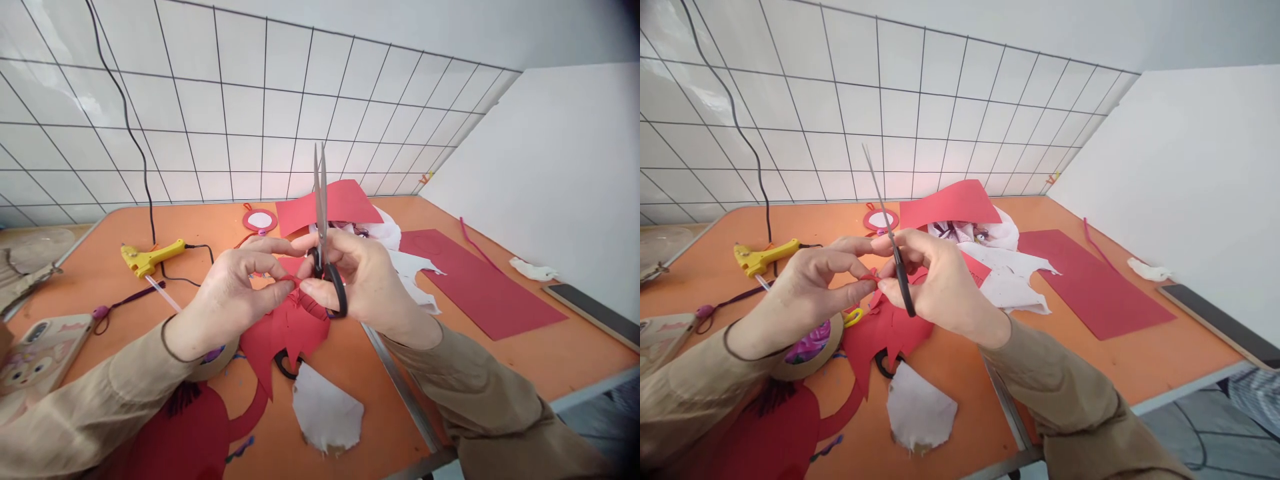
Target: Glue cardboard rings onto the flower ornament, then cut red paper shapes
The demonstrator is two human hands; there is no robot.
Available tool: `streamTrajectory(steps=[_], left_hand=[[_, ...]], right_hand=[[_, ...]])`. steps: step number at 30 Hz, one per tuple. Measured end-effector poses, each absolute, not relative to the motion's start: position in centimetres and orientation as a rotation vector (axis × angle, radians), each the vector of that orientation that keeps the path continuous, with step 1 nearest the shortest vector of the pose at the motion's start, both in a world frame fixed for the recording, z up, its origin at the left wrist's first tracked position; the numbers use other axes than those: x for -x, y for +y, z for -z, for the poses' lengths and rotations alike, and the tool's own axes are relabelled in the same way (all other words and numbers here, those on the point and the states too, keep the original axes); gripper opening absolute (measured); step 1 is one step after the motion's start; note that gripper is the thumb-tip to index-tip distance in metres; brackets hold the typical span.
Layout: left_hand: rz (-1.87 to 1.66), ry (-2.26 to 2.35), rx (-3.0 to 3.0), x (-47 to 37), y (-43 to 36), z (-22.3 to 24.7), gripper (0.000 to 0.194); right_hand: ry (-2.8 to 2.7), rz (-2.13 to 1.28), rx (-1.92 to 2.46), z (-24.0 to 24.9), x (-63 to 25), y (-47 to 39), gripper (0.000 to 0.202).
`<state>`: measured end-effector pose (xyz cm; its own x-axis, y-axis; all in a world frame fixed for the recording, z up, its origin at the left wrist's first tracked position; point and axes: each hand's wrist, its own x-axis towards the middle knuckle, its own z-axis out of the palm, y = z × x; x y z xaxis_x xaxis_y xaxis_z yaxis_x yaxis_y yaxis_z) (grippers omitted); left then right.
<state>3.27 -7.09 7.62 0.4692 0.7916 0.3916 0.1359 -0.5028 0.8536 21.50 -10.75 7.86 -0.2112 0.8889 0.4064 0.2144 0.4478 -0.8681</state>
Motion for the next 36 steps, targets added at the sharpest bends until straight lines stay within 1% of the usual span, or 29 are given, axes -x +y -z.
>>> streamTrajectory(steps=[7,12,16,21,25,29,32,36], left_hand=[[-0.991,0.798,-1.808,-3.4,-7.2,-7.7,0.011],[-0.925,0.755,-1.541,-3.1,-6.9,-7.4,0.011],[-0.929,0.698,-1.309,-3.5,-6.9,-6.4,0.006],[-1.003,0.678,-1.114,-4.3,-7.8,-5.4,0.011],[-1.095,0.724,-1.072,-4.7,-8.2,-5.4,0.015],[-1.098,0.736,-1.113,-4.6,-7.9,-5.6,0.015],[-1.139,0.748,-1.168,-4.4,-7.6,-6.0,0.016],[-1.177,0.71,-1.248,-4.0,-7.3,-6.7,0.016]], right_hand=[[-1.59,-0.852,0.937,-7.0,-21.1,-10.4,0.032],[-1.406,-0.87,0.979,-6.9,-20.8,-10.1,0.029],[-1.34,-0.888,1.001,-7.0,-20.7,-10.1,0.03],[-1.351,-0.838,0.999,-6.7,-20.3,-10.3,0.029],[-1.363,-0.838,0.999,-6.4,-19.9,-10.4,0.028],[-1.455,-0.913,0.999,-6.7,-20.8,-10.1,0.03],[-1.698,-0.962,0.934,-7.7,-22.4,-9.6,0.032],[-2.017,-0.94,0.864,-8.9,-24.3,-9.1,0.043]])
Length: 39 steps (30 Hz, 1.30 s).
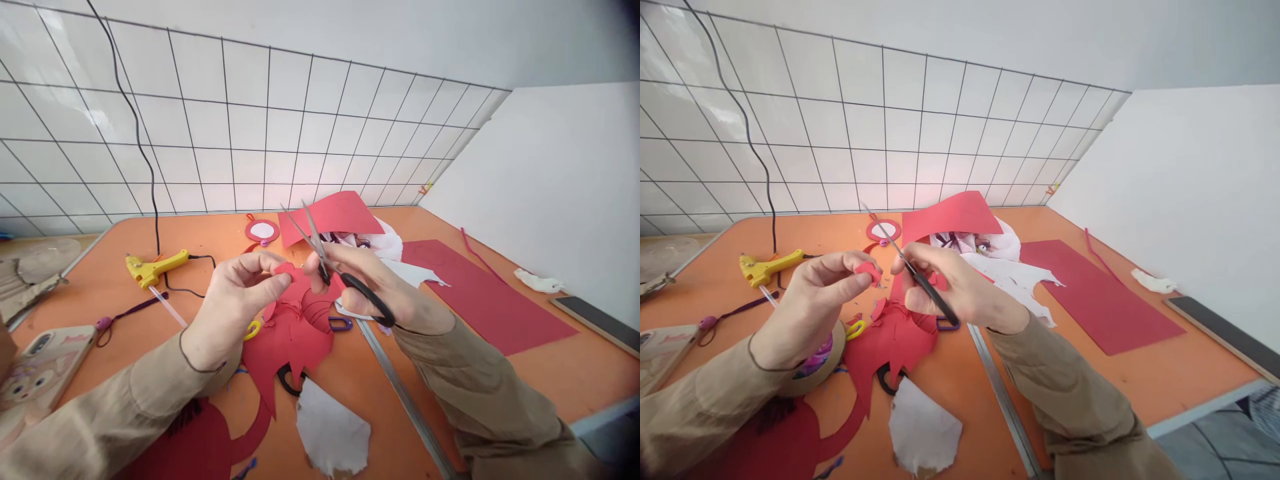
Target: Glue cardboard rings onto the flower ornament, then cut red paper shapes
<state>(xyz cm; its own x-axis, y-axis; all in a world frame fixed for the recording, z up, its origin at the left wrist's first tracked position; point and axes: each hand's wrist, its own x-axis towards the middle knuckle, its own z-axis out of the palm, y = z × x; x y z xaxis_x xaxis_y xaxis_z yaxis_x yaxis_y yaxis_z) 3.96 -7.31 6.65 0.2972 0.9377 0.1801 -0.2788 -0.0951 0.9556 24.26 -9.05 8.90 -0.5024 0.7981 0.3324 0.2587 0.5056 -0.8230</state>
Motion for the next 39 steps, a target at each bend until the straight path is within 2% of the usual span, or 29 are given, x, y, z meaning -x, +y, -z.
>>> streamTrajectory(steps=[8,14,28,39], left_hand=[[-1.162,0.745,-1.258,-3.5,-6.8,-6.7,0.013],[-1.14,0.767,-1.241,-3.5,-6.6,-6.7,0.012],[-1.093,0.754,-1.267,-3.4,-6.6,-6.7,0.011],[-1.079,0.755,-1.256,-3.3,-6.6,-6.6,0.01]], right_hand=[[-2.08,-1.227,0.97,-8.4,-24.6,-9.1,0.059],[-2.145,-1.101,0.869,-7.9,-24.4,-8.5,0.047],[-2.131,-1.193,0.913,-8.1,-24.6,-8.6,0.054],[-2.161,-1.112,0.863,-7.8,-24.7,-8.5,0.05]])
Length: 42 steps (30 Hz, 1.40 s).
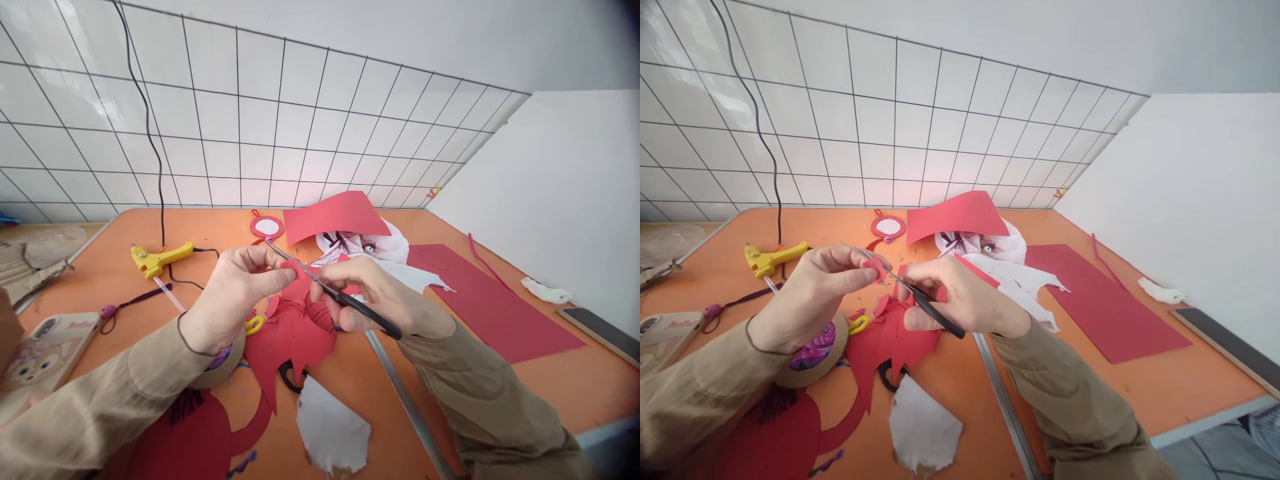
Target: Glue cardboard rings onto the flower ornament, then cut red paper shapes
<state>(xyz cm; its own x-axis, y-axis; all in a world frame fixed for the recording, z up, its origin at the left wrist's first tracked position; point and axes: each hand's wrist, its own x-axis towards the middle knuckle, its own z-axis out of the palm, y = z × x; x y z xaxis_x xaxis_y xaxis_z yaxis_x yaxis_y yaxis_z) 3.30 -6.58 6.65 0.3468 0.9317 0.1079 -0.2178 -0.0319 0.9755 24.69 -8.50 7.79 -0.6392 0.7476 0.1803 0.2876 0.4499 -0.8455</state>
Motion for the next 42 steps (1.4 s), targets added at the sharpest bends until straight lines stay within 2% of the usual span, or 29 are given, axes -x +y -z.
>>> streamTrajectory(steps=[9,15,21,30,42], left_hand=[[-1.048,0.736,-1.226,-3.22,-6.62,-6.73,0.009],[-1.065,0.733,-1.212,-3.27,-6.41,-6.64,0.009],[-1.063,0.734,-1.211,-3.2,-6.61,-6.68,0.008],[-1.063,0.729,-1.189,-3.35,-6.46,-6.68,0.008],[-1.051,0.736,-1.157,-3.37,-6.6,-6.68,0.01]], right_hand=[[-2.196,-1.101,0.897,-8.04,-24.65,-8.5,0.059],[-2.231,-1.104,0.919,-8.15,-24.65,-8.55,0.054],[-2.215,-1.105,0.95,-8.24,-24.62,-8.61,0.059],[-2.193,-1.069,1.008,-8.48,-24.32,-8.95,0.053],[-2.168,-1.071,1.014,-8.43,-24.32,-9.03,0.035]])
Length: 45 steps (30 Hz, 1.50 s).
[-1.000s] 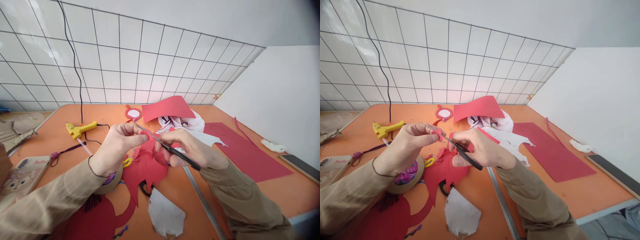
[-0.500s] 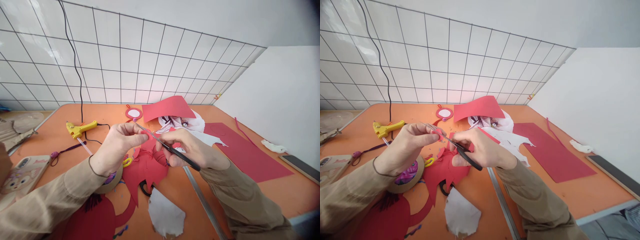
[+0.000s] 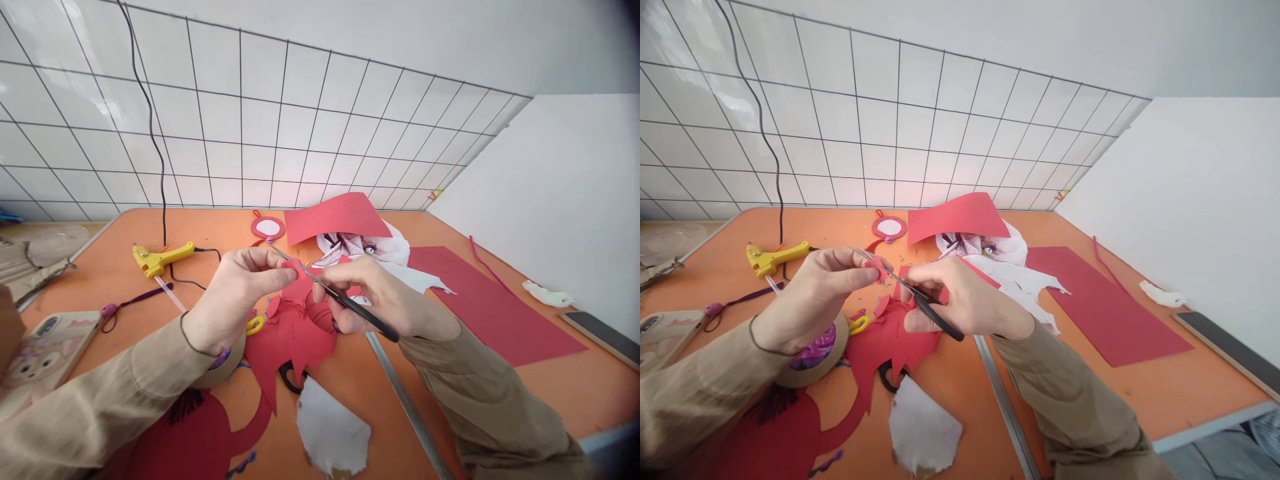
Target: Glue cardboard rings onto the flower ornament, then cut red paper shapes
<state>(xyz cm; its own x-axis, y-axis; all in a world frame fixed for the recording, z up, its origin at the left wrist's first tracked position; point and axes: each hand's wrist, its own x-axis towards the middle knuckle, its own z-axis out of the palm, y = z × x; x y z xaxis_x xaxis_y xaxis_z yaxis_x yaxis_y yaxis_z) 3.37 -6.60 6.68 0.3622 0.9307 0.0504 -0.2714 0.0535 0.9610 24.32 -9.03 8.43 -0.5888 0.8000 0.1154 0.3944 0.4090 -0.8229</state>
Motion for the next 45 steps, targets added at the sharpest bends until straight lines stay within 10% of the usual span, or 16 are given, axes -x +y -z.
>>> streamTrajectory(steps=[45], left_hand=[[-1.221,0.667,-0.669,-5.2,-8.5,-5.5,0.016]], right_hand=[[-2.084,-1.098,0.87,-6.9,-23.7,-8.2,0.056]])
